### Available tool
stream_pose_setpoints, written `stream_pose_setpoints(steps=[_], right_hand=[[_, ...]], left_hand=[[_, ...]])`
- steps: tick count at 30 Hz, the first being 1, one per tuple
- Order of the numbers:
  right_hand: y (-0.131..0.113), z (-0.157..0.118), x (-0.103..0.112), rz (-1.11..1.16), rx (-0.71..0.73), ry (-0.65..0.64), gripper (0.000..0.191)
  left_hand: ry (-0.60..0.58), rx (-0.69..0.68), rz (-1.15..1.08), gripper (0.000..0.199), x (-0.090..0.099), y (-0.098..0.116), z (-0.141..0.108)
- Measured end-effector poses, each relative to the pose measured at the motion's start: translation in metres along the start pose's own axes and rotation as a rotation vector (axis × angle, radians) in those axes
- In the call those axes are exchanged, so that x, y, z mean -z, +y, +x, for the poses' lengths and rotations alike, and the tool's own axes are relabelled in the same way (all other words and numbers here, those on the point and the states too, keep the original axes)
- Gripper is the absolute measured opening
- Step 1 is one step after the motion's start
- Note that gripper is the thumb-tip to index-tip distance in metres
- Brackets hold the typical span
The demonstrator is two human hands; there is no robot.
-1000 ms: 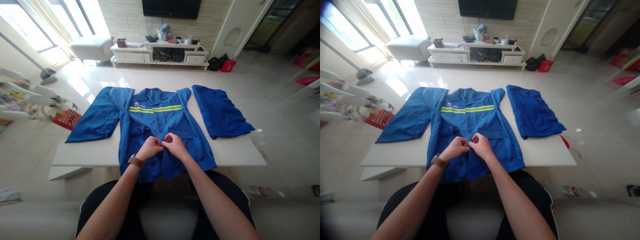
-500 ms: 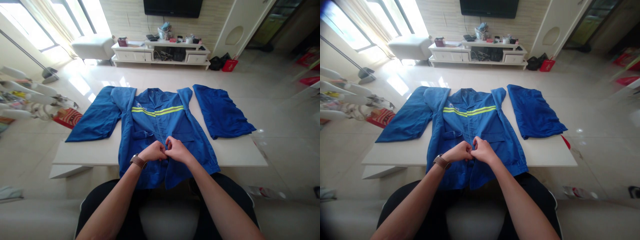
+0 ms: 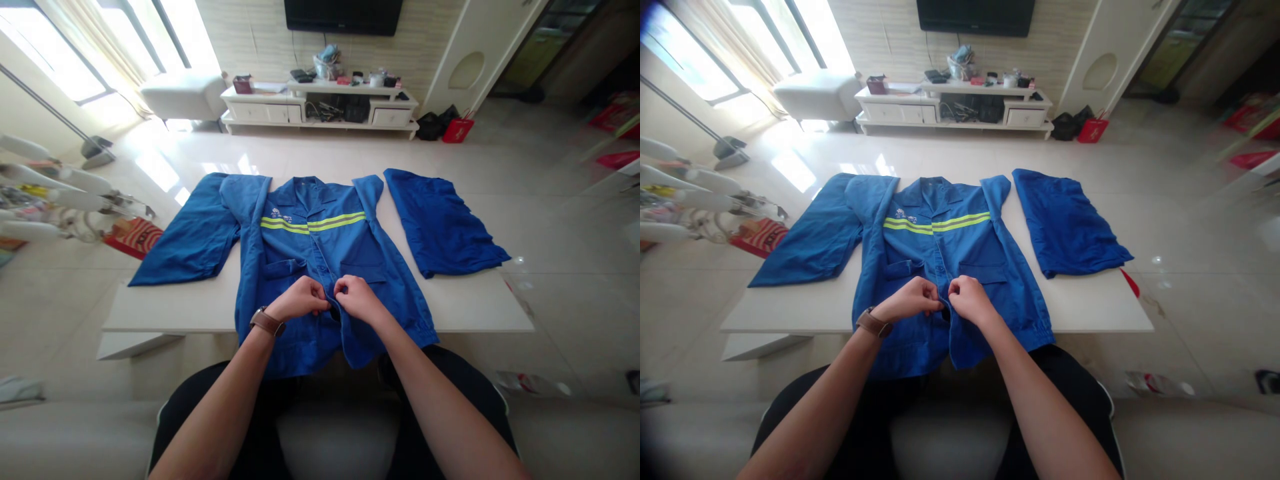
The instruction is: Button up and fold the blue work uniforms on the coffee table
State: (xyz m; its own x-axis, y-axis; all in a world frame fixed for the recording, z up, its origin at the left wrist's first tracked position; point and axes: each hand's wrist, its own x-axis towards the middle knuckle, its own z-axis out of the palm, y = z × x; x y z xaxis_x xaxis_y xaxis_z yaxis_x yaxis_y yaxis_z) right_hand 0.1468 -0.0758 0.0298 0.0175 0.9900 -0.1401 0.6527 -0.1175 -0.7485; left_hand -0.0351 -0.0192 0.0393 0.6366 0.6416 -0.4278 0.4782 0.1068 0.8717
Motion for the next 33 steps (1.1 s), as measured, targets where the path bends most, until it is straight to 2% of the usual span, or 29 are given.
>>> stream_pose_setpoints(steps=[5, 8, 17, 20, 23, 25, 33], right_hand=[[-0.008, -0.006, 0.005, 0.049, 0.027, -0.168, 0.010], [-0.008, -0.008, 0.007, 0.040, 0.070, -0.205, 0.011], [-0.011, -0.011, -0.003, -0.207, 0.031, -0.077, 0.011], [-0.011, -0.010, -0.005, -0.184, 0.009, -0.066, 0.014], [-0.010, -0.007, -0.007, -0.148, 0.027, -0.069, 0.017], [-0.009, -0.005, -0.009, -0.139, 0.033, -0.072, 0.018], [-0.008, -0.002, -0.012, -0.145, -0.038, 0.004, 0.010]], left_hand=[[0.037, -0.026, 0.000, 0.010, 0.004, -0.006, 0.001], [0.022, -0.026, 0.007, 0.010, 0.005, -0.007, 0.002], [0.053, -0.060, 0.048, 0.013, -0.001, -0.014, 0.009], [0.121, -0.074, 0.162, 0.011, -0.002, -0.012, 0.008], [0.202, -0.157, 0.317, 0.007, -0.002, -0.006, 0.004], [0.211, -0.211, 0.374, 0.009, -0.002, -0.002, 0.002], [0.193, -0.231, 0.328, 0.014, 0.005, 0.002, 0.003]])
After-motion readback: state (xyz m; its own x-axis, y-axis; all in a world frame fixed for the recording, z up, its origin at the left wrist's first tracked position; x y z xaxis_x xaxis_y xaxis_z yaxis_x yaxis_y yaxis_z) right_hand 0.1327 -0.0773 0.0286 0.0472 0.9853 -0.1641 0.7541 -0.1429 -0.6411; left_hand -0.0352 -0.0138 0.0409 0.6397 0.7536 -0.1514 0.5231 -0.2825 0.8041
